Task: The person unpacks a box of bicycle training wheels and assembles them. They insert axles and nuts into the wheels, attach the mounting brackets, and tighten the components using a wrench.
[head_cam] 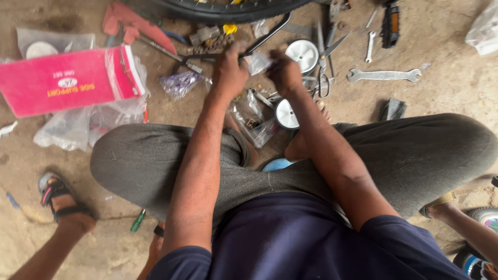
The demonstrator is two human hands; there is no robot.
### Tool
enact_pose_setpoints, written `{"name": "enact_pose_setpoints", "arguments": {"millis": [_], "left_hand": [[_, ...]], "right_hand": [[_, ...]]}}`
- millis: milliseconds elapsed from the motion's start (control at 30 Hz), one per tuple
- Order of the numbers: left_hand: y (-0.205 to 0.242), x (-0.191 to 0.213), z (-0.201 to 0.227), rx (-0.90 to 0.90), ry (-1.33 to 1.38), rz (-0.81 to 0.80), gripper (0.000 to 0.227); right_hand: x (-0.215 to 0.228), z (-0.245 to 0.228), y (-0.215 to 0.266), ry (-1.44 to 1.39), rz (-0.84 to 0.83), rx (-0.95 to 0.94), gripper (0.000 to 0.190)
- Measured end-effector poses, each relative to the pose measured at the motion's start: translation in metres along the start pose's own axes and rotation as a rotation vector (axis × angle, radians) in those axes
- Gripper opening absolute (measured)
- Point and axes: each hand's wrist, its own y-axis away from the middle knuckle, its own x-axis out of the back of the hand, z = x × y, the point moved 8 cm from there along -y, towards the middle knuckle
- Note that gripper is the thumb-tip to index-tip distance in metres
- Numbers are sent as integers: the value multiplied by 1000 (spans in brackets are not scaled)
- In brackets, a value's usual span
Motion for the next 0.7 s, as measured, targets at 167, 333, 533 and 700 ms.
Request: {"name": "enact_pose_setpoints", "arguments": {"millis": [167,333,533,700], "left_hand": [[25,23,-74,367,-211,-32,17],[71,4,-129,453,-397,-225,24],[101,-15,-180,636,-469,-351,24],[113,-25,-187,679,-482,-479,33]], "right_hand": [[51,64,-2,195,250,-142,54],[-3,120,19,1247,-353,255,31],[29,155,35,2020,-378,-87,30],[32,153,28,2077,-401,-18,27]]}}
